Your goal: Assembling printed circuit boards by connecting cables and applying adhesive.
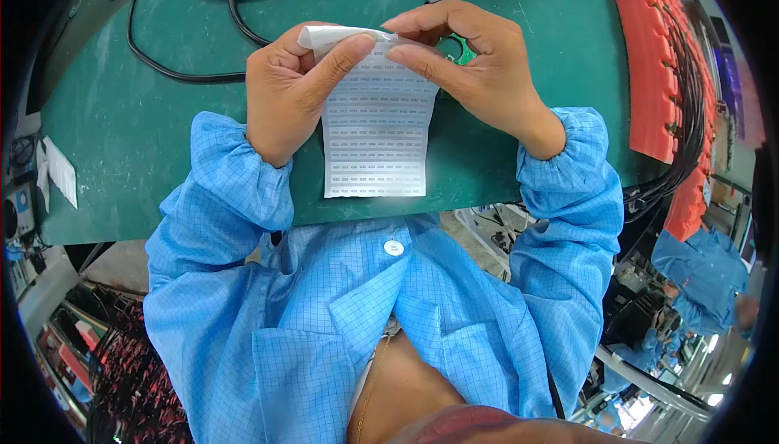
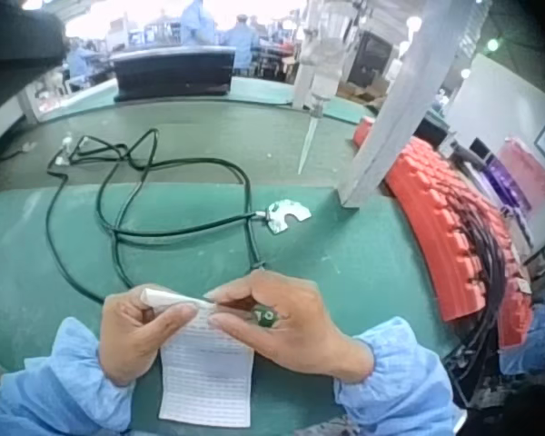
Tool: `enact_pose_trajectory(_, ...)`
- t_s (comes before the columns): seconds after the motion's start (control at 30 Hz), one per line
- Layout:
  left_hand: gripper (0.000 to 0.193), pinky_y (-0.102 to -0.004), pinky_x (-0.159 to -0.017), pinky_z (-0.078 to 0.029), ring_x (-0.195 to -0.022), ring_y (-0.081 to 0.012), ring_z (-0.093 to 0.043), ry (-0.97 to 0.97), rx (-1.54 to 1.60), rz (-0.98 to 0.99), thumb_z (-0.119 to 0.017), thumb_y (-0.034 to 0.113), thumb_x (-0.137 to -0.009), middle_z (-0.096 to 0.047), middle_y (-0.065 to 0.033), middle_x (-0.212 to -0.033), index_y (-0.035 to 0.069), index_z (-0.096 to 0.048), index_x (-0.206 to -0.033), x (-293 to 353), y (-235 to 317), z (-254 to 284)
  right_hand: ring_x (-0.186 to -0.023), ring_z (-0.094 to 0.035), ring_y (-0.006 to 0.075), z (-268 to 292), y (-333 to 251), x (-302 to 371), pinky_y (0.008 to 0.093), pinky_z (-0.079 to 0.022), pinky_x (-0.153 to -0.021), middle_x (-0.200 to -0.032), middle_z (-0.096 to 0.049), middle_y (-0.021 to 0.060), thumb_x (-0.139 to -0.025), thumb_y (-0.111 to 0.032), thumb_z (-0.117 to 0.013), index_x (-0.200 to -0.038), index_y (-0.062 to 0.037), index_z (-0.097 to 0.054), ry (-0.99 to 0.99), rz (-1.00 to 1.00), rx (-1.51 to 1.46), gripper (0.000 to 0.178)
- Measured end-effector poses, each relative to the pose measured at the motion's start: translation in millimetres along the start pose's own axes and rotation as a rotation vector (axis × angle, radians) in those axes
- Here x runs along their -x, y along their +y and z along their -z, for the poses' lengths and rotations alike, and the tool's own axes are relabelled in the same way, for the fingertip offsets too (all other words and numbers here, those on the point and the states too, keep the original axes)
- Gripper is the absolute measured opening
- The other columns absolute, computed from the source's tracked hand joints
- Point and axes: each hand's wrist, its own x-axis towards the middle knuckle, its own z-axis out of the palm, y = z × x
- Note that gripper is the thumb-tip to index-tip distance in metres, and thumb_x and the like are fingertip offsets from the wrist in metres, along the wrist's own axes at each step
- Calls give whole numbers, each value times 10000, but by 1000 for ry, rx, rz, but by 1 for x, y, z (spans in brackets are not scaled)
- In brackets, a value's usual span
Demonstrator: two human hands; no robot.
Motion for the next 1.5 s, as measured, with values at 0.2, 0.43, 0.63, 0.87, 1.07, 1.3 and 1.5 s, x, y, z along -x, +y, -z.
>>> enact_pose_trajectory(0.2, 224, -224, -614, -513, -731, -101, -629, -5, -12, -28, -679, 177, -867, -673, -71, -851, 4, -643, -1005, 0, -2, -5, -732, -641, 142, -1, -2, -2, 237, -520, -662, -839, -681, 67, -798, -136, -732, -904, -29, -689, 2, -37, 4, 157)
enact_pose_trajectory(0.43, 212, -220, -606, -494, -712, -75, -595, 46, -14, 13, -682, 182, -862, -656, -43, -822, 8, -628, -971, -2, -4, -10, -728, -639, 137, -5, 2, 0, 234, -517, -657, -828, -677, 72, -785, -95, -736, -857, -20, -694, 29, -34, -1, 111)
enact_pose_trajectory(0.63, 208, -221, -610, -486, -711, -72, -586, 56, -13, 44, -677, 175, -864, -650, -33, -814, 0, -623, -963, -2, -2, -10, -745, -635, 140, -4, -4, -2, 241, -518, -666, -831, -671, 79, -791, -78, -726, -859, -14, -685, 21, -56, 57, 101)
enact_pose_trajectory(0.87, 168, -222, -615, -472, -712, -64, -571, 58, -15, 47, -662, 150, -869, -641, -23, -807, 7, -615, -943, 0, -1, -9, -751, -598, 104, 84, 48, -53, 240, -495, -698, -838, -646, 52, -883, -132, -636, -931, -1, -631, -138, -118, -69, 140)
enact_pose_trajectory(1.07, 130, -216, -620, -466, -713, -59, -567, 2, 4, 43, -660, 117, -864, -630, -10, -810, 24, -605, -936, 2, -1, -8, -790, -597, 183, 116, 121, -82, 301, -466, -706, -859, -629, 87, -846, -129, -662, -904, -40, -625, -313, 381, 136, 112)
enact_pose_trajectory(1.3, 115, -208, -611, -457, -710, -46, -561, -19, 22, 56, -659, 109, -862, -626, -3, -804, 35, -601, -928, 3, -1, -5, -739, -573, 87, 101, 90, -50, 236, -480, -685, -827, -636, 40, -897, -154, -624, -944, -7, -616, -311, -173, 376, 155)
enact_pose_trajectory(1.5, 112, -204, -607, -448, -705, -45, -557, -24, 5, 57, -658, 103, -862, -622, -2, -798, 35, -601, -931, 3, 1, -8, -811, -557, 100, 94, 66, -22, 229, -465, -718, -949, -605, 52, -895, -122, -616, -921, -20, -608, -260, -78, 139, 106)
